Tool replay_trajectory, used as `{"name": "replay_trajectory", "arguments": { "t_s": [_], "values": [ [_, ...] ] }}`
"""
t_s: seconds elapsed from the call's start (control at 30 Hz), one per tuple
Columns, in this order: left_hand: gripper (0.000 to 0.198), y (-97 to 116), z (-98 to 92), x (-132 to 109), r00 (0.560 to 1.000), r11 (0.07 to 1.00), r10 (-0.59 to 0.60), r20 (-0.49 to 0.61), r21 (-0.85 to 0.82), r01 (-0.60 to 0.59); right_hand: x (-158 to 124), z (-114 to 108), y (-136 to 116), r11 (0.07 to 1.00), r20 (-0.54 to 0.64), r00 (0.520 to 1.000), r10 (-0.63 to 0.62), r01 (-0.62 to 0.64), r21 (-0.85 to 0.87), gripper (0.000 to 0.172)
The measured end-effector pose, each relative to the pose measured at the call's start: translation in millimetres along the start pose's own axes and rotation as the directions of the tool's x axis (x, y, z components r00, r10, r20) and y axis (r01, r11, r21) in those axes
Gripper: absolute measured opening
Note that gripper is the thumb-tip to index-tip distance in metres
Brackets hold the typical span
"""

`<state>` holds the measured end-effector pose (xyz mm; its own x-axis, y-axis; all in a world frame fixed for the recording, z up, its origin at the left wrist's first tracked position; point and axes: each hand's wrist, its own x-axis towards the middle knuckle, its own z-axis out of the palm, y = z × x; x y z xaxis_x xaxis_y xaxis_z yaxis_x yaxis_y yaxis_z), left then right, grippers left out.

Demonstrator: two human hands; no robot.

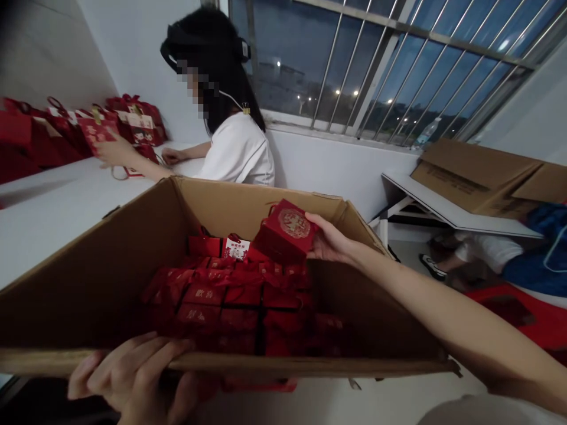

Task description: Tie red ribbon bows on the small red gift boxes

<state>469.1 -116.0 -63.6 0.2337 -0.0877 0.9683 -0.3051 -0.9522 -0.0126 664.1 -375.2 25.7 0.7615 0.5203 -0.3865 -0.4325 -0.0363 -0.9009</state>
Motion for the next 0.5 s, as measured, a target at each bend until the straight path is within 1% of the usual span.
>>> {"name": "replay_trajectory", "arguments": {
  "t_s": [0.03, 0.07, 0.1, 0.13, 0.17, 0.2, 0.23, 0.27, 0.3, 0.33, 0.37, 0.4, 0.43, 0.5],
  "values": [
    [0.020, -1, -0.3, -1, 1.000, 1.000, 0.020, 0.005, 0.003, -0.020, -2, -1, -2, 0.992, -0.011, 0.997, -0.070, 0.068, -0.102, 0.039],
    [0.021, -3, -0.6, -2, 0.999, 0.999, 0.037, 0.011, 0.009, -0.037, -5, -2, -5, 0.962, -0.023, 0.989, -0.143, 0.134, -0.238, 0.044],
    [0.021, -4, -0.9, -2, 0.998, 0.998, 0.054, 0.014, 0.013, -0.054, -7, -4, -7, 0.899, -0.035, 0.976, -0.213, 0.182, -0.398, 0.051],
    [0.022, -5, -1.1, -3, 0.998, 0.998, 0.065, 0.020, 0.015, -0.066, -9, -7, -9, 0.799, -0.042, 0.961, -0.272, 0.202, -0.567, 0.060],
    [0.021, -6, -1.3, -3, 0.997, 0.998, 0.066, 0.027, 0.014, -0.066, -11, -10, -10, 0.668, -0.045, 0.946, -0.320, 0.191, -0.720, 0.068],
    [0.021, -6, -1.6, -3, 0.998, 0.998, 0.055, 0.032, 0.013, -0.055, -11, -13, -10, 0.523, -0.046, 0.934, -0.355, 0.158, -0.838, 0.076],
    [0.020, -5, -1.8, -2, 0.999, 0.999, 0.041, 0.031, 0.011, -0.042, -11, -18, -9, 0.383, -0.042, 0.927, -0.373, 0.112, -0.917, 0.080],
    [0.019, -5, -2.0, -1, 0.999, 0.999, 0.034, 0.031, 0.010, -0.035, -10, -22, -6, 0.264, -0.034, 0.927, -0.372, 0.070, -0.962, 0.083],
    [0.019, -5, -2.2, -1, 0.999, 0.999, 0.034, 0.036, 0.011, -0.034, -8, -27, -1, 0.168, -0.023, 0.935, -0.353, 0.040, -0.985, 0.083],
    [0.019, -4, -2.2, 0, 0.999, 0.999, 0.033, 0.043, 0.014, -0.034, -6, -32, 4, 0.098, -0.017, 0.949, -0.314, 0.015, -0.995, 0.082],
    [0.019, -3, -2.0, 0, 0.998, 0.999, 0.038, 0.043, 0.015, -0.039, -3, -36, 10, 0.052, -0.021, 0.964, -0.264, -0.007, -0.999, 0.081],
    [0.019, -2, -1.8, 0, 0.998, 0.999, 0.042, 0.043, 0.017, -0.042, -1, -40, 15, 0.025, -0.033, 0.978, -0.208, -0.029, -0.999, 0.079],
    [0.020, -1, -1.4, 0, 0.998, 0.999, 0.039, 0.043, 0.019, -0.040, 2, -43, 21, 0.013, -0.052, 0.987, -0.154, -0.051, -0.999, 0.076],
    [0.020, 1, -0.4, 0, 1.000, 1.000, 0.000, 0.030, 0.023, -0.001, 5, -47, 31, 0.035, -0.095, 0.994, -0.052, -0.093, -0.995, 0.070]
  ]
}}
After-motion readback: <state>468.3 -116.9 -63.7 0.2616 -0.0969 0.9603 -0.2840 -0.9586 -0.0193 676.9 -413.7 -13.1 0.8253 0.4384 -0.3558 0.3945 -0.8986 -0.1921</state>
